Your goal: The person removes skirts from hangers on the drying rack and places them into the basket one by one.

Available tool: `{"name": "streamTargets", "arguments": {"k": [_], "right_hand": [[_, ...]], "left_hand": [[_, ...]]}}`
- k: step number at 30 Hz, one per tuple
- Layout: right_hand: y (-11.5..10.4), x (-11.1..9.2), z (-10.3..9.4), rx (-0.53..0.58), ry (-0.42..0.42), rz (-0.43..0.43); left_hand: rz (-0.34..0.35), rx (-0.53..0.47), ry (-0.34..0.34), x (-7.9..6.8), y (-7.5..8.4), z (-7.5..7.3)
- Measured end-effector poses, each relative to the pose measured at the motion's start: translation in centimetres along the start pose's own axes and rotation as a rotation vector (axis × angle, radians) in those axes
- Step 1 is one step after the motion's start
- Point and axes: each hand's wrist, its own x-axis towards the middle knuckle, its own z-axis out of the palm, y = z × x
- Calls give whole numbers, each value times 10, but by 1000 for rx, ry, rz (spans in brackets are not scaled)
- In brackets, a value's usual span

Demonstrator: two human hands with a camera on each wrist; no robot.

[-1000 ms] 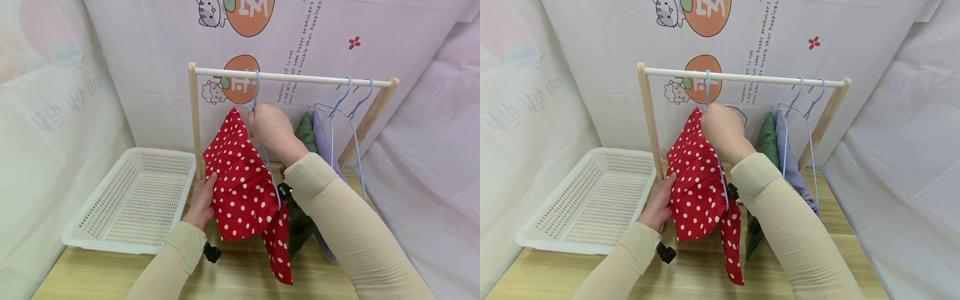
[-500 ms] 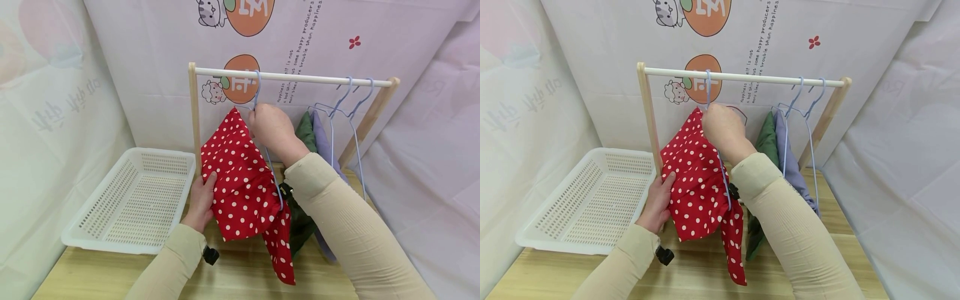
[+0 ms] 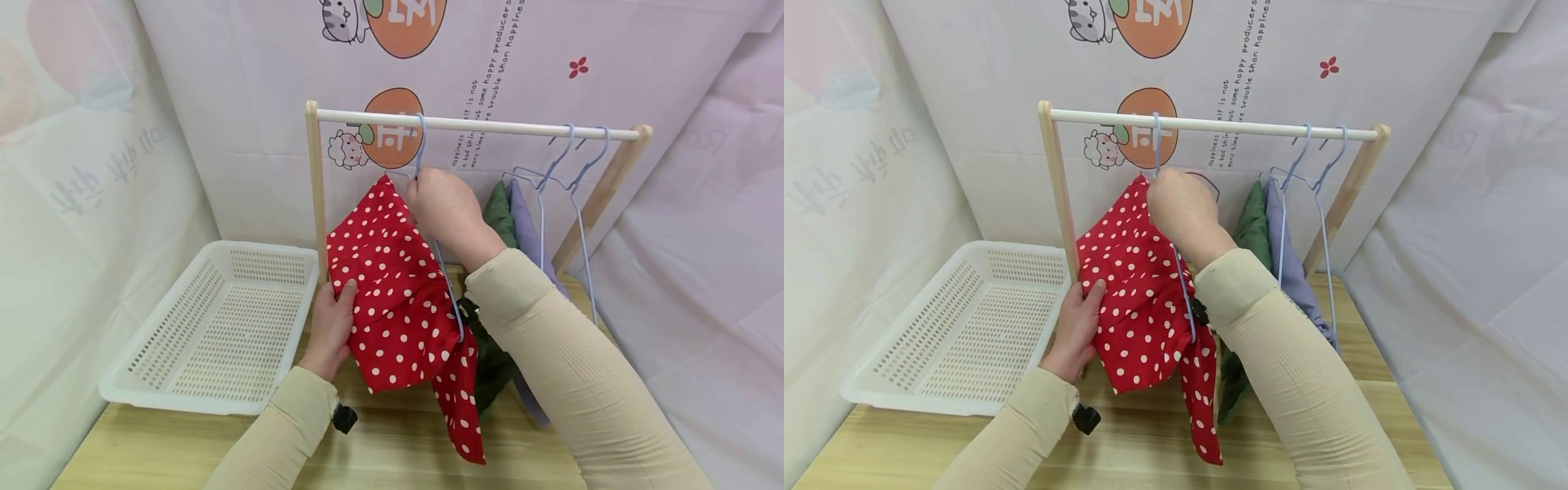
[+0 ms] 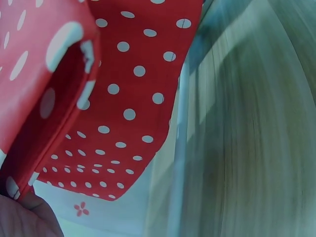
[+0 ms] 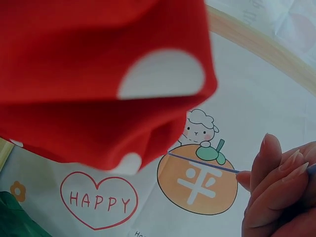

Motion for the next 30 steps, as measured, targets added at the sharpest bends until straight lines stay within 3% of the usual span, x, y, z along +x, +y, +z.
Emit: {"name": "streamTargets", "arguments": {"k": [11, 14, 30], "right_hand": [[1, -1, 0, -7, -12, 10], [1, 0, 0, -14, -10, 6], [2, -1, -1, -23, -5, -5]], "left_hand": [[108, 102, -49, -5, 2, 5], [171, 157, -37, -5, 2, 7], [536, 696, 21, -13, 16, 17]]}}
